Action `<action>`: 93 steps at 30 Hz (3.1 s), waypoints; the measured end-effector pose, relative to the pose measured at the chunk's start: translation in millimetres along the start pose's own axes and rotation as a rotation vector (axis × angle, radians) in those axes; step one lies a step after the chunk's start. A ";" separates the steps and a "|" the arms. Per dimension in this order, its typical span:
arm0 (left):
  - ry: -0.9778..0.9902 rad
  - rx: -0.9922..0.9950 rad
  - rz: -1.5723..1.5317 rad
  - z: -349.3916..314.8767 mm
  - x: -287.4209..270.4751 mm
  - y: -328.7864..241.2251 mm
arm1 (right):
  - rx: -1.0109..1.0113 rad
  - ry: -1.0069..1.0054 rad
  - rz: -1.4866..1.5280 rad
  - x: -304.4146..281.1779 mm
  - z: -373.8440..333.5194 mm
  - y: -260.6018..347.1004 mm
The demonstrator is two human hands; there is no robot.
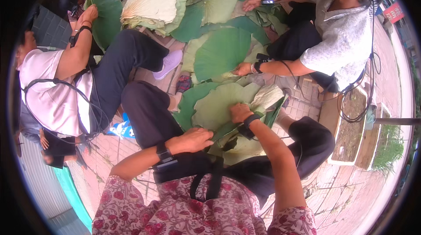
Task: The person folds large green leaves by hand, repeatedly folding them into smaller bundles and stacking them on the ground. The person handles the leaves one at a time, folding and placing them in a pile.
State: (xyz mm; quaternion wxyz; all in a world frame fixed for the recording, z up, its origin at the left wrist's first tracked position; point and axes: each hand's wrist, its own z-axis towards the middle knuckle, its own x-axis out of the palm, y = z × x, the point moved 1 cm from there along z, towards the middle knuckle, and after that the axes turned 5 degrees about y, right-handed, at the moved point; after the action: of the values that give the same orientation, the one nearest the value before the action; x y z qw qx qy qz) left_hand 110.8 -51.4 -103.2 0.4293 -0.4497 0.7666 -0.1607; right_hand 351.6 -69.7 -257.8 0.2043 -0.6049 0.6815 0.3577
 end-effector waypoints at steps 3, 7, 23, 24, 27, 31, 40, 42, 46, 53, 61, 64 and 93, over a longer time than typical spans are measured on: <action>-0.102 0.011 0.016 13.4 8.3 -9.5 | -0.003 -0.021 0.049 5.4 -38.7 -12.1; -0.267 0.135 0.076 30.9 32.5 -6.1 | -0.163 -0.201 0.168 -14.6 -128.8 5.1; 0.190 0.133 0.044 34.7 39.9 -27.1 | 0.019 -0.483 1.052 -180.5 -215.7 -14.4; 0.212 0.132 0.032 36.0 39.4 -26.3 | 0.025 -0.421 1.064 -180.9 -198.6 -10.2; 0.181 0.124 -0.010 36.2 38.4 -22.3 | -0.081 -0.320 1.032 -196.4 -139.9 15.4; 0.144 0.117 -0.035 35.1 42.9 -18.4 | -0.304 -0.504 1.122 -261.9 -67.7 35.8; -0.008 0.277 0.156 17.3 55.4 -22.9 | -0.063 -0.796 1.751 -262.3 51.9 -42.9; -0.105 0.296 0.249 17.2 67.6 -22.9 | 0.039 -0.732 1.787 -217.5 87.8 -56.4; 0.090 0.260 0.223 10.7 35.8 -32.4 | 0.362 -0.680 1.875 -130.5 140.0 -71.4; -0.014 0.282 0.111 9.2 45.7 -23.0 | -0.022 -0.595 1.318 -168.8 153.4 -32.4; -0.131 0.278 0.105 5.4 47.7 -22.2 | -0.299 -1.011 1.626 -312.6 95.6 -23.5; -0.139 0.284 0.195 12.0 55.5 -20.5 | -0.099 -1.017 1.845 -271.4 116.5 -52.3; -0.359 0.336 -0.125 79.6 112.5 13.0 | 0.400 -0.144 1.797 -41.1 119.3 -69.9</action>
State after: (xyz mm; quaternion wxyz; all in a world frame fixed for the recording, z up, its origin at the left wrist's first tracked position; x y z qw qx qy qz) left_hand 142.0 -126.2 -215.3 0.6164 -0.4399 0.6114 -0.2295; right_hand 408.6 44.9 -324.1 -0.0077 0.2218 0.9297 0.2941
